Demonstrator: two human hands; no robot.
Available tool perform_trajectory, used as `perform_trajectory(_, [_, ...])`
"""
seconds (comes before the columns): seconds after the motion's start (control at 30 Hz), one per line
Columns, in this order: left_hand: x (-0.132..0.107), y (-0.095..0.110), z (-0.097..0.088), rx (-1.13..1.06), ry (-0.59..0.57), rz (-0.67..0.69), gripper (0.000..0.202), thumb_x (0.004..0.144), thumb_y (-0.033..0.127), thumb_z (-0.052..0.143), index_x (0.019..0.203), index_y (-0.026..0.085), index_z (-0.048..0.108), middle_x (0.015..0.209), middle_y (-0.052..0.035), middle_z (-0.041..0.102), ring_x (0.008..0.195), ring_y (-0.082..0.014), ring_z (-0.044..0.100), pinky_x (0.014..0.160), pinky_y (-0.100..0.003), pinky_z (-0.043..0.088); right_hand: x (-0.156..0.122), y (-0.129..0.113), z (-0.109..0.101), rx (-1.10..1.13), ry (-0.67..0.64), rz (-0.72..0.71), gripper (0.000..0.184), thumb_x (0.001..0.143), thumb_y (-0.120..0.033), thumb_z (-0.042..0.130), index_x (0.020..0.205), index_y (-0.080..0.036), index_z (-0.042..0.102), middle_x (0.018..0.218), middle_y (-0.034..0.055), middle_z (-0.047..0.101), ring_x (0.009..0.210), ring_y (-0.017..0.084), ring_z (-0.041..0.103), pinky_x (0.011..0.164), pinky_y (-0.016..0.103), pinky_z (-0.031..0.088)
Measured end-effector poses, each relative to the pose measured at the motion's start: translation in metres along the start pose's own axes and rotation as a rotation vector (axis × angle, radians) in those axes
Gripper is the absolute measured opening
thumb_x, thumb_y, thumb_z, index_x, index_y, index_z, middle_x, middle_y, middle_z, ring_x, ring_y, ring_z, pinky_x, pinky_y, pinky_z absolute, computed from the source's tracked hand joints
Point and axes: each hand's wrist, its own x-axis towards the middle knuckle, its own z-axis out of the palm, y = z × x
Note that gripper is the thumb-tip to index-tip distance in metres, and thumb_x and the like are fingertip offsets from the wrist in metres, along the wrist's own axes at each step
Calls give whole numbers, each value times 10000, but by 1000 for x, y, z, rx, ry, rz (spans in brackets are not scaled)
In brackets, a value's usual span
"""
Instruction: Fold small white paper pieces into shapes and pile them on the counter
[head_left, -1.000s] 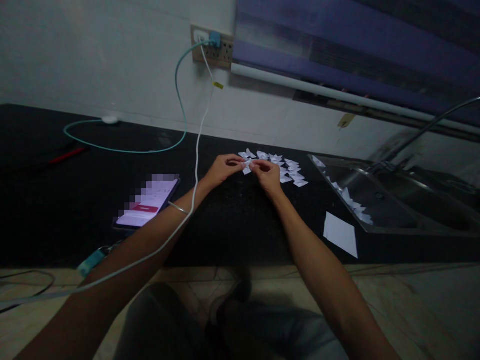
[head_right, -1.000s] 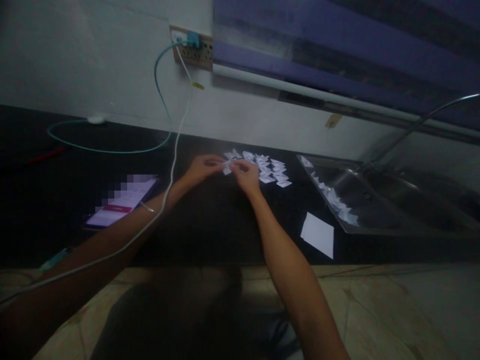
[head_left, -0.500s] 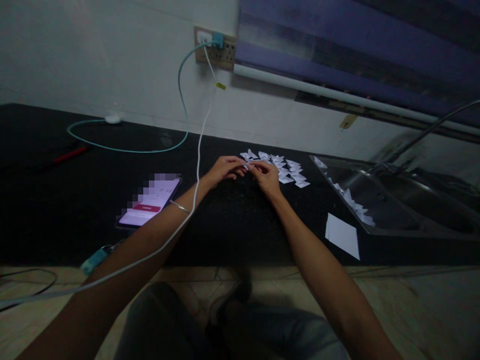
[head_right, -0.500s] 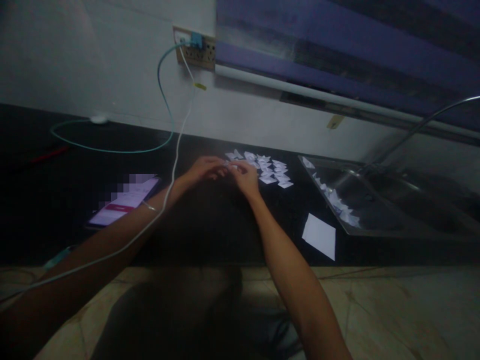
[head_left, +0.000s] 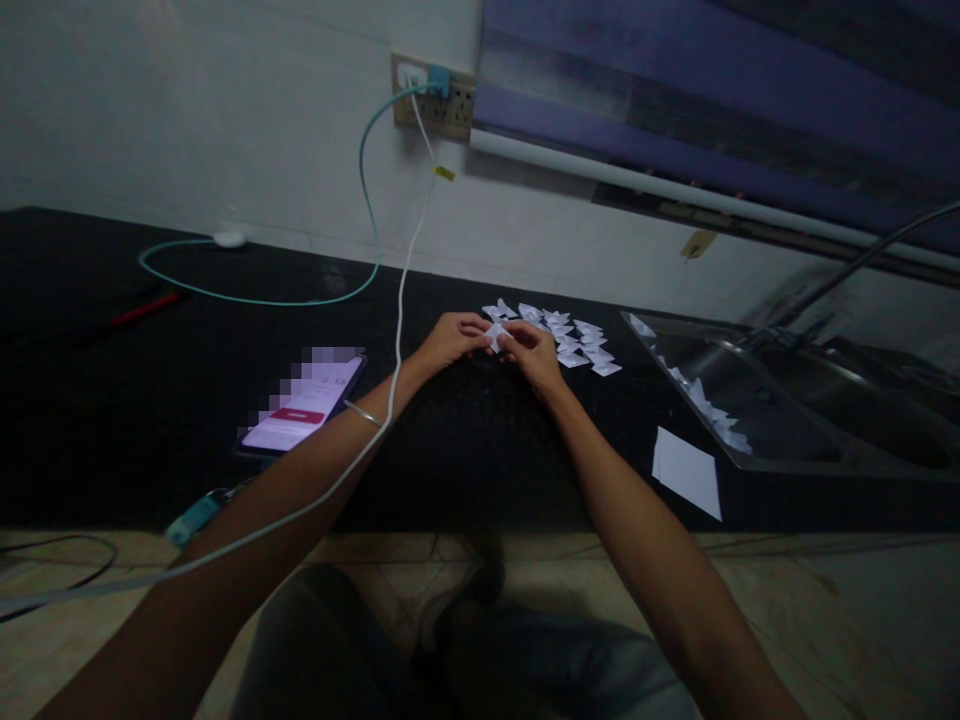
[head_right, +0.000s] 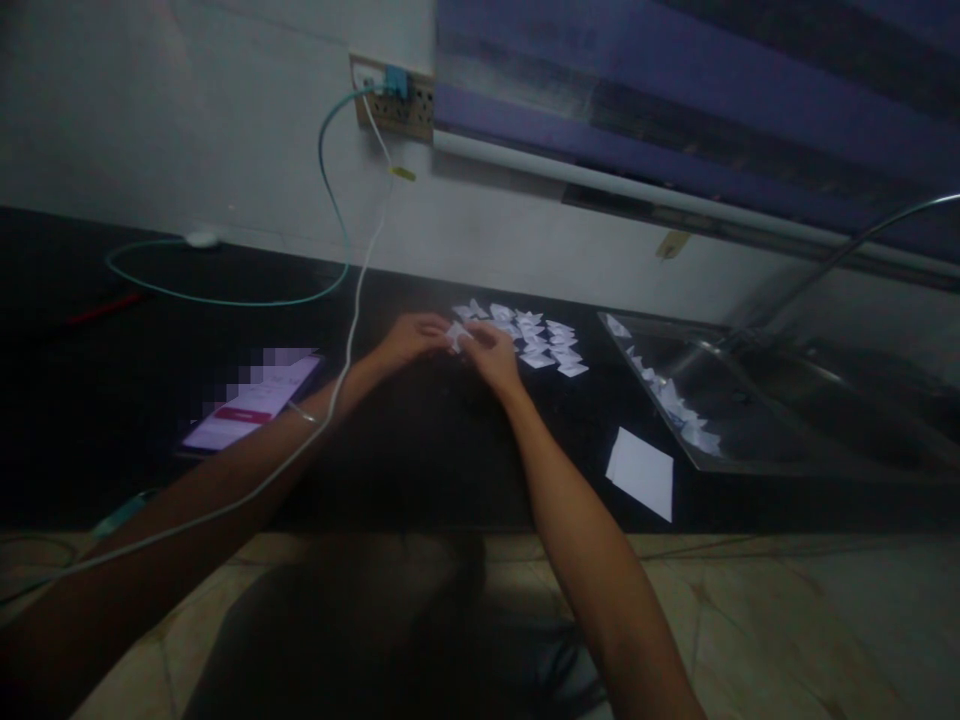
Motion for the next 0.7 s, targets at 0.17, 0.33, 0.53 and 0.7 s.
perform_trajectory(0.17, [-2,3,2,-44,39,12,274,745,284,783,971,131,763,817,-88,768,683,-151,688,532,-239,415,-2,-5,2,91,47,44,369,631,-434,893,924,-233,793,898,22,770,725,170,680,708,363,601])
perform_trajectory(0.33, [-3,6,4,-93,34,0,278,742,270,791,978,124,769,836,-87,767,673,-141,671,542,-242,430,0,-5,2,149,129,72,396,596,-449,909,907,-226,806,952,31,786,788,197,709,810,419,616])
perform_trajectory(0.53, [-4,6,3,-80,84,10,290,768,272,779,1019,127,801,814,-99,775,643,-134,662,534,-253,416,1,-4,1,177,130,69,364,592,-428,906,886,-238,806,911,37,778,786,199,710,862,448,608])
perform_trajectory(0.7, [-5,7,2,-80,97,30,317,781,294,770,1052,137,818,817,-106,791,649,-142,675,530,-253,409,0,-5,2,199,149,78,332,590,-388,905,870,-239,804,911,32,773,790,190,702,884,448,600])
